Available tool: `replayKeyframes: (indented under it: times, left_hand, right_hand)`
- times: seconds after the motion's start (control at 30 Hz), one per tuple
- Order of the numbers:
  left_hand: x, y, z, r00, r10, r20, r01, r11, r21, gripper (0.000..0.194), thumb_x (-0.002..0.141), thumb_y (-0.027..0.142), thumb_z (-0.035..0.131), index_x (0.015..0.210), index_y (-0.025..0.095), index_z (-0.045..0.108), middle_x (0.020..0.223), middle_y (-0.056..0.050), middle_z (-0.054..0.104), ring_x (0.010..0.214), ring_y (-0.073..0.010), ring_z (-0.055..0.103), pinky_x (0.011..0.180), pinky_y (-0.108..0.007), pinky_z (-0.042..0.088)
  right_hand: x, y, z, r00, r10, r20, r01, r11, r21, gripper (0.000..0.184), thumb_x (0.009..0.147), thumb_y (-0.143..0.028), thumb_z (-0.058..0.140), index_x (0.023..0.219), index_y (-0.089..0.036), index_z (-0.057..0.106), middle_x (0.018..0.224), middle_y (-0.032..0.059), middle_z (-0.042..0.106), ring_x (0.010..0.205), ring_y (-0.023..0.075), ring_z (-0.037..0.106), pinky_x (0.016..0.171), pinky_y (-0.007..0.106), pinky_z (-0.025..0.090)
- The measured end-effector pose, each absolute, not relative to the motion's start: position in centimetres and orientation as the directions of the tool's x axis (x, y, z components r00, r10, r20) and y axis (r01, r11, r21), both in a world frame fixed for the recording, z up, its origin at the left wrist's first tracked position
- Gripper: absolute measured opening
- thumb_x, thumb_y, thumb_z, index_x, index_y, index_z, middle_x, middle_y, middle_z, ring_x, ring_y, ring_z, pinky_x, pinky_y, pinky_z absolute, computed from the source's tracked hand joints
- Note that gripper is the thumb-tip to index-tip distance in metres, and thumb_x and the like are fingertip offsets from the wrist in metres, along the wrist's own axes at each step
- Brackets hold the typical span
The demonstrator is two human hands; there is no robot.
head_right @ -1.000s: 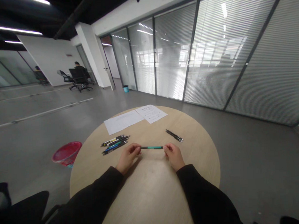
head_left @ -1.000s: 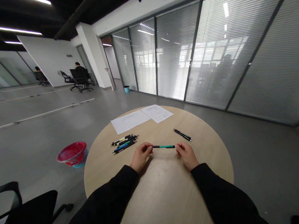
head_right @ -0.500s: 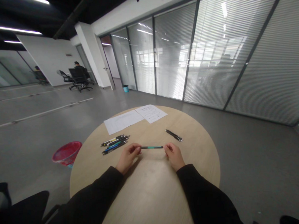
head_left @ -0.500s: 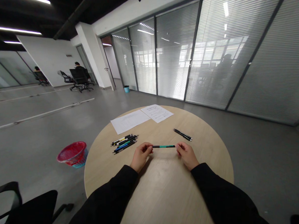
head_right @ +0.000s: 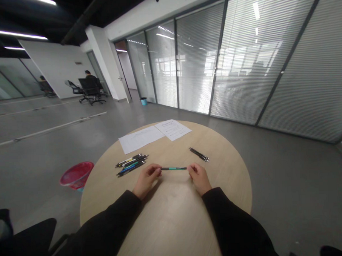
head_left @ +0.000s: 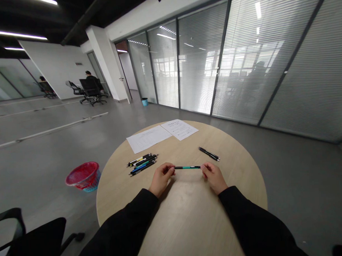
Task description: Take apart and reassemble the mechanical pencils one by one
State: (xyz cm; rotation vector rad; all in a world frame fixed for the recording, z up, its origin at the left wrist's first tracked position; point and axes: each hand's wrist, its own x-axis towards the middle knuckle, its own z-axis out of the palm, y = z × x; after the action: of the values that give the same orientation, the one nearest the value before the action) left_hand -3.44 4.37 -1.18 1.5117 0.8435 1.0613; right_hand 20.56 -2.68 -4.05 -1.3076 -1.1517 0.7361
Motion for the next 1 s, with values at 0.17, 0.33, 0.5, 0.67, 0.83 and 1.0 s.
replayKeyframes:
  times: [0.17, 0.33, 0.5, 0.67, 0.83, 1.0]
  left_hand:
    - [-3.42, 4.19, -1.06, 0.346, 0.921, 0.180, -0.025, -0.183, 0.983, 0.026, 0.078, 0.038, 0.072, 0.089, 0.014, 0.068, 0.068, -0.001, 0.065, 0.065, -0.0143, 0.061, 0.064, -0.026, 0.048]
    - [-3.40, 4.15, -0.89, 0.348, 0.921, 0.174, -0.019, -0.179, 0.984, 0.028, 0.078, 0.039, 0.072, 0.090, 0.014, 0.068, 0.068, -0.001, 0.066, 0.065, -0.0144, 0.062, 0.065, -0.026, 0.049]
    - [-3.37, 4.03, -0.64, 0.354, 0.921, 0.164, -0.007, -0.173, 0.985, 0.030, 0.077, 0.040, 0.072, 0.092, 0.014, 0.068, 0.070, -0.001, 0.065, 0.066, -0.0149, 0.062, 0.066, -0.027, 0.049]
    - [-3.34, 3.87, -0.60, 0.341, 0.925, 0.168, -0.014, -0.173, 0.985, 0.031, 0.077, 0.041, 0.073, 0.093, 0.015, 0.067, 0.073, -0.001, 0.065, 0.068, -0.0151, 0.063, 0.067, -0.027, 0.050]
    - [-3.38, 3.92, -0.61, 0.341, 0.924, 0.170, -0.007, -0.178, 0.984, 0.031, 0.077, 0.041, 0.073, 0.092, 0.015, 0.067, 0.075, -0.002, 0.066, 0.068, -0.0150, 0.064, 0.069, -0.028, 0.051]
    - [-3.32, 3.77, -0.34, 0.338, 0.927, 0.162, 0.001, -0.172, 0.985, 0.031, 0.076, 0.042, 0.073, 0.092, 0.015, 0.067, 0.075, -0.002, 0.066, 0.070, -0.0157, 0.064, 0.069, -0.028, 0.051]
  right_hand:
    - [20.52, -2.74, -3.90, 0.314, 0.923, 0.224, 0.177, 0.175, -0.969, 0.038, 0.087, -0.054, 0.058, 0.069, -0.021, 0.052, 0.054, -0.0051, 0.045, 0.051, 0.0124, 0.040, 0.049, 0.025, 0.032]
    - [20.38, -2.80, -3.78, 0.319, 0.925, 0.207, 0.160, 0.163, -0.974, 0.039, 0.087, -0.054, 0.059, 0.069, -0.021, 0.051, 0.053, -0.0056, 0.045, 0.048, 0.0115, 0.039, 0.048, 0.025, 0.031]
    - [20.31, -2.98, -3.44, 0.331, 0.919, 0.213, 0.165, 0.166, -0.972, 0.039, 0.087, -0.054, 0.059, 0.068, -0.021, 0.051, 0.053, -0.0054, 0.045, 0.048, 0.0116, 0.039, 0.049, 0.025, 0.033]
    - [20.35, -2.99, -3.34, 0.346, 0.916, 0.204, 0.171, 0.152, -0.973, 0.041, 0.085, -0.058, 0.059, 0.068, -0.021, 0.052, 0.053, -0.0050, 0.045, 0.048, 0.0126, 0.040, 0.048, 0.025, 0.033]
    - [20.44, -2.74, -3.84, 0.354, 0.913, 0.204, 0.163, 0.154, -0.974, 0.041, 0.084, -0.059, 0.059, 0.068, -0.021, 0.052, 0.053, -0.0046, 0.045, 0.049, 0.0129, 0.040, 0.047, 0.025, 0.032]
    - [20.47, -2.59, -4.26, 0.350, 0.912, 0.213, 0.153, 0.169, -0.974, 0.040, 0.086, -0.057, 0.058, 0.071, -0.020, 0.054, 0.054, -0.0050, 0.045, 0.049, 0.0122, 0.040, 0.046, 0.024, 0.031]
